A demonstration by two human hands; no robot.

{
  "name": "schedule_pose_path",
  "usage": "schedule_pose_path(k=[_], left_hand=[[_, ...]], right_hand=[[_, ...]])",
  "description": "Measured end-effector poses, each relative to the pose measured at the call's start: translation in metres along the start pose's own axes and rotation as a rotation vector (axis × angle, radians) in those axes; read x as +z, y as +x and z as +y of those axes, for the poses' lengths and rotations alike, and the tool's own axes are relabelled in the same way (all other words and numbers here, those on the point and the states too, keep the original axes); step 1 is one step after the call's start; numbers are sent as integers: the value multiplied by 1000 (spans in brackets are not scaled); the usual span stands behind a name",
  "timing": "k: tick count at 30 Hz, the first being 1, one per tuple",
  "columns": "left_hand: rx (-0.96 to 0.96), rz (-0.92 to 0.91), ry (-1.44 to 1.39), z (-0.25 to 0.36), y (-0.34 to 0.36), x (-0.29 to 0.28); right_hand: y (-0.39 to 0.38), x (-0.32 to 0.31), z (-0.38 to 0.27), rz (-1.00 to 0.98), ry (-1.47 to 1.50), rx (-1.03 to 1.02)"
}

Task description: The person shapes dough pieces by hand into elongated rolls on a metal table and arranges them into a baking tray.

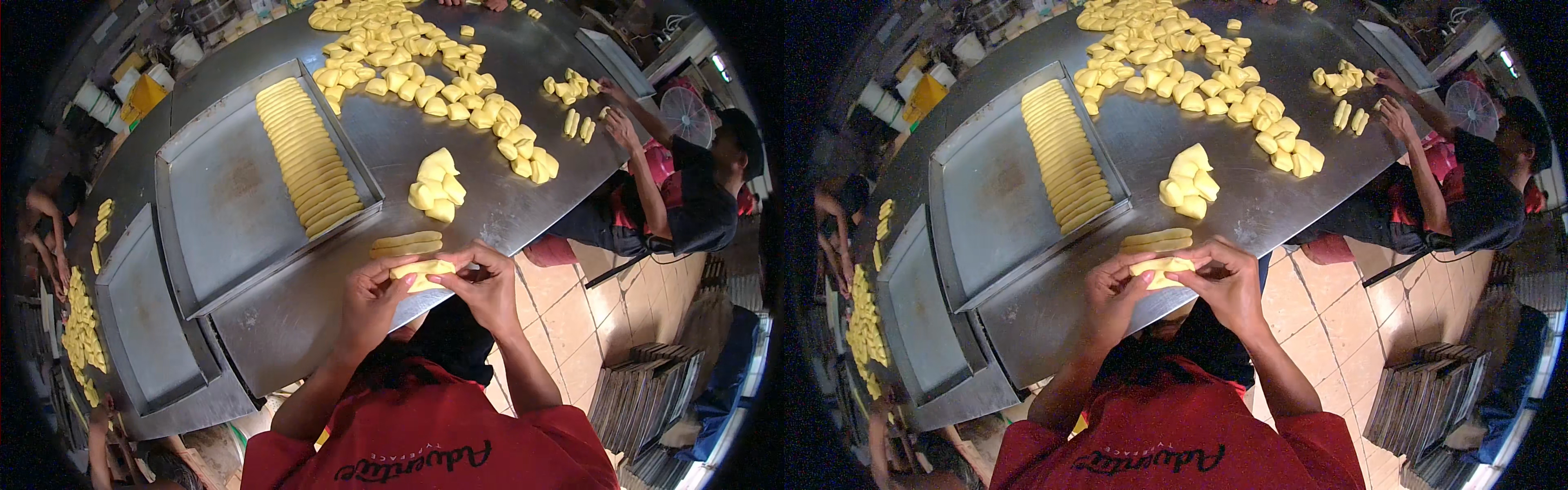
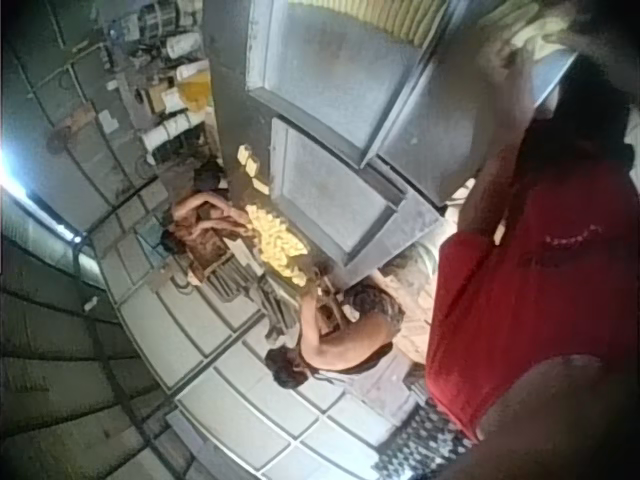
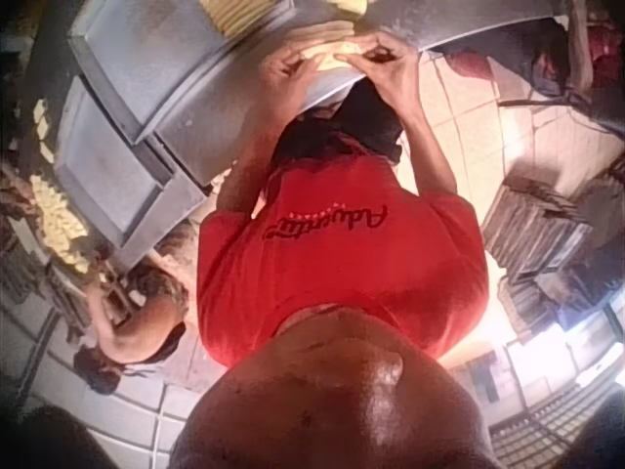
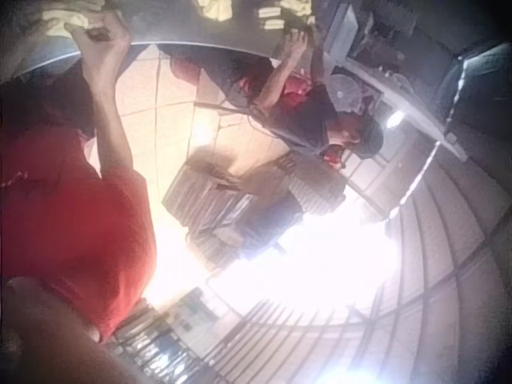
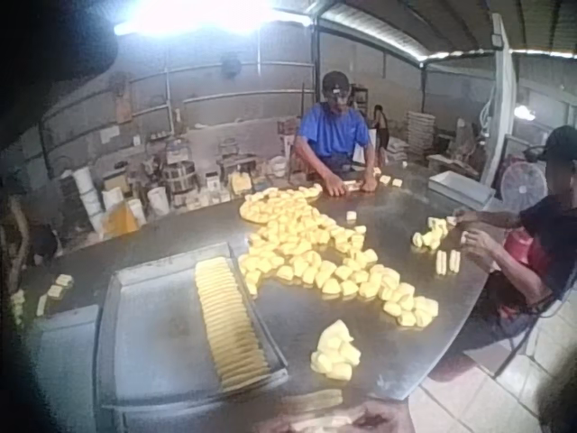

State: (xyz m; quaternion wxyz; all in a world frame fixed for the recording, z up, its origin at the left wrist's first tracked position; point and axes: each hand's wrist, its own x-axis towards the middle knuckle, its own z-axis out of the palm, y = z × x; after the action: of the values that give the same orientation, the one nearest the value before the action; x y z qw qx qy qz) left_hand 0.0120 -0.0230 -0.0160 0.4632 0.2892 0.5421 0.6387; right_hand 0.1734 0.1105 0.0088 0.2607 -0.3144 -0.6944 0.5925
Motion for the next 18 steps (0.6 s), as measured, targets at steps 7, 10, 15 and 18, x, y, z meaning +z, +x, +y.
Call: schedule_pose_path(k=[7, 10, 15, 18], left_hand=[[-93, -27, 69, 15, -6, -3], [28, 10, 242, 2, -9, -11], [-200, -70, -300, 12, -11, -14], [-174, -77, 111, 34, -20, -5]], right_hand=[[-9, 8, 6, -138, 133, 39], [-14, 9, 22, -84, 141, -6], [-18, 11, 13, -89, 310, 18], [-23, 10, 3, -127, -253, -281]])
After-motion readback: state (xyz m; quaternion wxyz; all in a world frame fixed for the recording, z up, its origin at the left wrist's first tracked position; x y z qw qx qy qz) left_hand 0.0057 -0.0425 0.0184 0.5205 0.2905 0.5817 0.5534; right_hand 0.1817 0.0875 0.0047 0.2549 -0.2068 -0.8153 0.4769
